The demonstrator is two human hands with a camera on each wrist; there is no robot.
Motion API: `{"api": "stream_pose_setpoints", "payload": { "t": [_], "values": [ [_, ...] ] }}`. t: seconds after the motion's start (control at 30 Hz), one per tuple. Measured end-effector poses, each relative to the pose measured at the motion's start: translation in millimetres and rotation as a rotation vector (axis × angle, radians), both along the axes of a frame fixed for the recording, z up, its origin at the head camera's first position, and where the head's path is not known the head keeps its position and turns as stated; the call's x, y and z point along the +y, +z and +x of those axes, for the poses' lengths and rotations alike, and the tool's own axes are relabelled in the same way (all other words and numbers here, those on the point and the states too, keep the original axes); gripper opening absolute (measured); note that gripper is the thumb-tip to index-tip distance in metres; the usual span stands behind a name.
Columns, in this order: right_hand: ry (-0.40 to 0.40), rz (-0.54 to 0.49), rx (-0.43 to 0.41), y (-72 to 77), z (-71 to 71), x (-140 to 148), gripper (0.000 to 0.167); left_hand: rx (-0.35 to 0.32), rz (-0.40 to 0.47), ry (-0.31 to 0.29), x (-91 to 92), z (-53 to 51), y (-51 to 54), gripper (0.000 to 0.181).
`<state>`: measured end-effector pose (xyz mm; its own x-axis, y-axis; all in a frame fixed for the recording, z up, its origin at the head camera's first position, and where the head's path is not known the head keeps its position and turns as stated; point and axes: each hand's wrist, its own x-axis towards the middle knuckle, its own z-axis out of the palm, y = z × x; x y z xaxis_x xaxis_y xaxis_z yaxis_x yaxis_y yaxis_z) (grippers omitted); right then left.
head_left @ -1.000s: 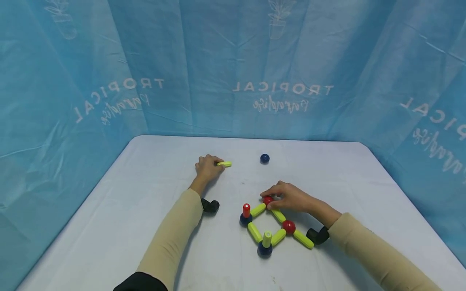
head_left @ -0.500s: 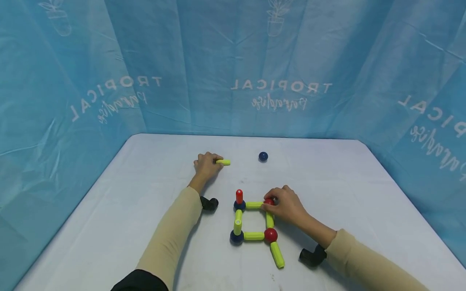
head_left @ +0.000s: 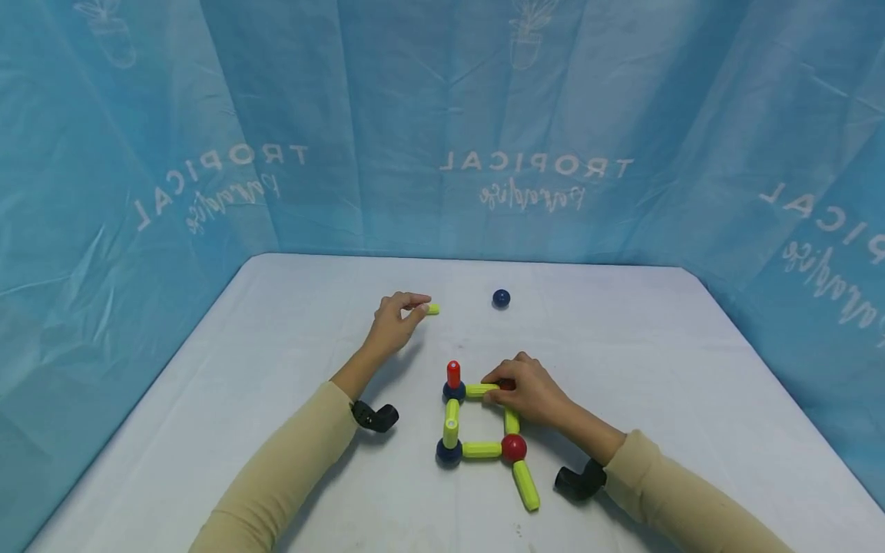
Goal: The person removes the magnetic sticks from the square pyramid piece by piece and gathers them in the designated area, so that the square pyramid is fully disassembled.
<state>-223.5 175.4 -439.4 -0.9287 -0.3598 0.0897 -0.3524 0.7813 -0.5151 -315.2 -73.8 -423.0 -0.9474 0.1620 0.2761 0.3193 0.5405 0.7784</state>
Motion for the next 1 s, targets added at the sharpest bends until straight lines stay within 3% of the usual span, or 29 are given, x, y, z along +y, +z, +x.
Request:
{"api": "stream_pose_setpoints", "payload": {
  "t": [0.13,0.27,0.37,0.53,0.83,0.93,1.0],
  "values": [
    [0.006,-0.022,0.012,-2.1,-1.1,4,0.022,0.019,0.026,-0.125,2.2,38.5,11.8,0.032],
    [0.011,-0.047,0.026,-3.2,-2.5,8,0.020,0.010,-0.099,-0.211,9.2,71.0,17.0,0.035],
    [0.030,-0.051,0.040,-4.6,-2.7,9,0.019,0.045,-0.205,-0.221,16.3,84.8,16.4,0.040],
    [0.043,-0.050,0.032,-6.3,-1.1,11,0.020,0.098,-0.297,-0.181,27.1,90.8,10.5,0.041],
    [0.052,-0.058,0.021,-4.7,0.3,17,0.020,0.182,-0.317,-0.154,39.8,94.5,10.5,0.025],
    [0.052,-0.054,0.017,-5.6,-0.2,20,0.020,0.150,-0.291,-0.151,38.7,92.5,9.6,0.021],
    [0.042,-0.048,0.007,-6.4,-0.4,23,0.020,0.071,-0.251,-0.147,36.1,90.3,7.9,0.022]
  ]
}}
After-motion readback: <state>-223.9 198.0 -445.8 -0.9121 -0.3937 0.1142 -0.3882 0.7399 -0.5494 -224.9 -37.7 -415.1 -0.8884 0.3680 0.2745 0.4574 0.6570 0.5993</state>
